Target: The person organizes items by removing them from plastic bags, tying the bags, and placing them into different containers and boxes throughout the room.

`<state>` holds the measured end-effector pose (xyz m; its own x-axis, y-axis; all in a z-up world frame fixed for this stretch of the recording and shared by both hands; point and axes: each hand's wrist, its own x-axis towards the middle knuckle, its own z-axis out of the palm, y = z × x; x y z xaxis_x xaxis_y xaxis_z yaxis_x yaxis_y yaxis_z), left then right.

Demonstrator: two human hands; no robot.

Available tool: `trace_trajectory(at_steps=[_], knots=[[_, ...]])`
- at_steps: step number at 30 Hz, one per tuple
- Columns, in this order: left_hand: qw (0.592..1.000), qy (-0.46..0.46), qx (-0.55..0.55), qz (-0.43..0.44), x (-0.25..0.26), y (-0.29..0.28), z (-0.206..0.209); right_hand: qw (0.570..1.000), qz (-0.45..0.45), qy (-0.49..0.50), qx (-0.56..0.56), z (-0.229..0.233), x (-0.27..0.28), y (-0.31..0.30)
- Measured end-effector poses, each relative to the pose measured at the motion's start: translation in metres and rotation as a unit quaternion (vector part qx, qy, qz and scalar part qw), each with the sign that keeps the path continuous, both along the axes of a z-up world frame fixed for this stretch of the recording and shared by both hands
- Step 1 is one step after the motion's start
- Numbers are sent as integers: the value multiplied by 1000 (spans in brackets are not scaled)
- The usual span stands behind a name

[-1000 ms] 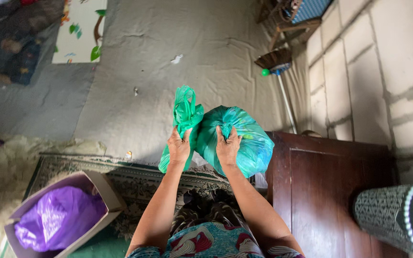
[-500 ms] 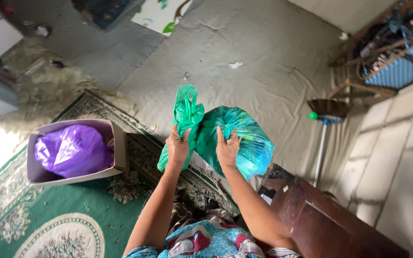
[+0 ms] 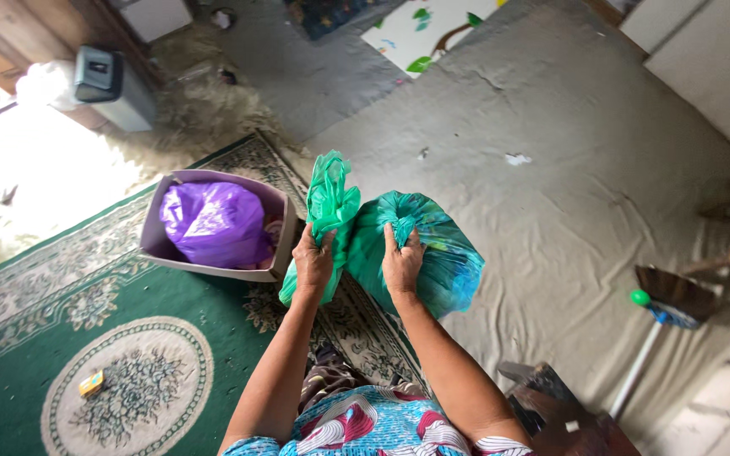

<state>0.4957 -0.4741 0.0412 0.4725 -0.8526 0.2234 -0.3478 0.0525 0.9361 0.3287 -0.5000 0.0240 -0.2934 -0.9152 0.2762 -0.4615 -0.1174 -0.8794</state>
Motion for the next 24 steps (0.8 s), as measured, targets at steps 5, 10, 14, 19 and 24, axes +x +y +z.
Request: trace_trajectory(at_steps=[5, 10, 14, 19, 24], knots=[[998, 23, 27, 60, 81, -6, 9, 999, 37, -39, 8, -1, 77, -29], [990, 46, 33, 130, 158, 6, 10, 997, 65, -52, -7, -14, 149, -48], [982, 69, 11, 178, 208, 20, 8, 994, 60, -80, 36, -16, 198, -52], [956, 78, 27, 283, 257, 30, -4, 987, 75, -119, 82, -19, 253, -62], [933, 59, -26, 355, 298, 34, -20, 975, 140, -139, 105, -23, 303, -79]])
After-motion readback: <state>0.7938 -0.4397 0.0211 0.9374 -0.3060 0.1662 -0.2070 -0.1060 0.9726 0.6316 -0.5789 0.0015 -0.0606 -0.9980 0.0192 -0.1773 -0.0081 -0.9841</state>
